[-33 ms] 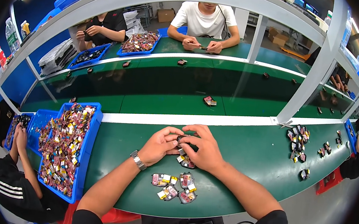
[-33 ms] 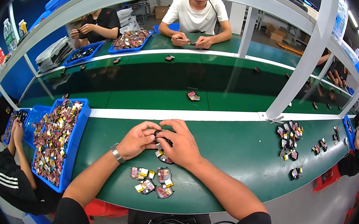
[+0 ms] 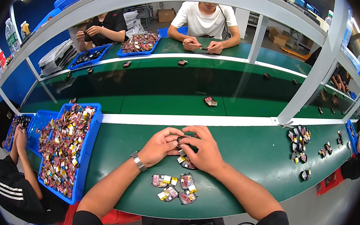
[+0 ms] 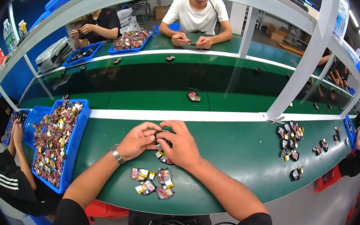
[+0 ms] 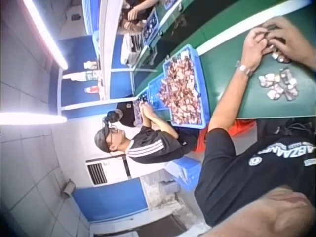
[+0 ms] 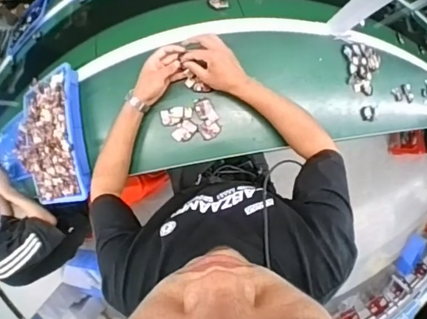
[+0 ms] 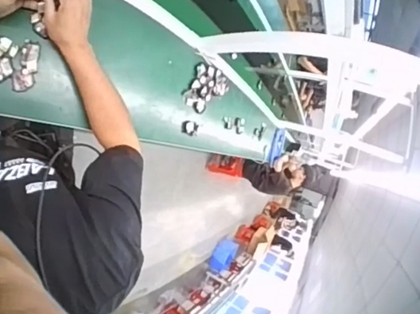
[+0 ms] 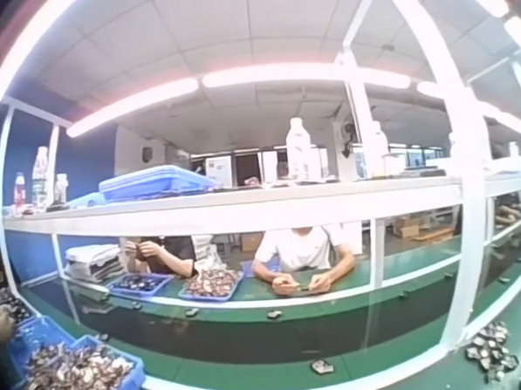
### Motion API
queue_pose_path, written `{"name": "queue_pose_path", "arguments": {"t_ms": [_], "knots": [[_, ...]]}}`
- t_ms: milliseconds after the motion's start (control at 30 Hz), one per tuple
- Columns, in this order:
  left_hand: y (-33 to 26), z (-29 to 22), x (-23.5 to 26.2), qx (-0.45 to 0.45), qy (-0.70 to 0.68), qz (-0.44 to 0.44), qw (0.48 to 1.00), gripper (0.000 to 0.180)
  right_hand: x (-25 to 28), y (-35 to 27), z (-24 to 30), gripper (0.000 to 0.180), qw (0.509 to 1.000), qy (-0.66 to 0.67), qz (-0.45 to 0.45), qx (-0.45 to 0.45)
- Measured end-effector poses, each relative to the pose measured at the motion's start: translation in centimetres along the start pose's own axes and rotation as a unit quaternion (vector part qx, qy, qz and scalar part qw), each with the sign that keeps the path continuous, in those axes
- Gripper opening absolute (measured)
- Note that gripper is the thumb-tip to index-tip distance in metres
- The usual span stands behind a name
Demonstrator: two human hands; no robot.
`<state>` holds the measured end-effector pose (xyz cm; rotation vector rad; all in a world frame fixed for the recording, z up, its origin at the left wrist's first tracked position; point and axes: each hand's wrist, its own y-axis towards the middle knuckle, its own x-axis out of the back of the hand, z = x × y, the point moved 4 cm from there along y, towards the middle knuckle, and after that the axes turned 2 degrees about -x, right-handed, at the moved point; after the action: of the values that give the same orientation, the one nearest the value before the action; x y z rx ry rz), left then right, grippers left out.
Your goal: Assembling small electronic components on a factory conveyor belt.
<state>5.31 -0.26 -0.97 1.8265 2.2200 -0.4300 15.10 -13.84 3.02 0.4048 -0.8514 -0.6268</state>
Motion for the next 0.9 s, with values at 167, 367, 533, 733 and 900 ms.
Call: {"name": "queue_pose_path", "arguments": {"t_ms": [167, 367, 533, 733, 900], "knots": [[-0.1, 0.1, 0.0, 0.000, -0.009, -0.002, 1.000, 0.028, -0.1, -0.1, -0.3, 0.014, 0.999, 0.034, 0.012, -0.017], [-0.1, 0.4, 0.4, -0.003, -0.018, 0.002, 1.000, 0.025, -0.7, -0.4, -0.4, 0.017, 0.998, 0.038, 0.004, -0.050], [0.0, 0.3, 0.2, -0.046, -0.012, -0.015, 0.999, 0.023, -1.3, -0.5, -0.4, 0.019, 0.996, 0.058, -0.008, -0.070], [0.0, 0.3, 0.3, -0.062, -0.014, -0.020, 0.998, 0.024, -1.1, -0.1, -0.2, 0.017, 0.996, 0.071, -0.015, -0.052], [0.0, 0.2, 0.2, -0.069, -0.035, 0.002, 0.997, 0.023, -0.9, -0.2, 0.0, 0.016, 0.996, 0.067, -0.031, -0.053]]}}
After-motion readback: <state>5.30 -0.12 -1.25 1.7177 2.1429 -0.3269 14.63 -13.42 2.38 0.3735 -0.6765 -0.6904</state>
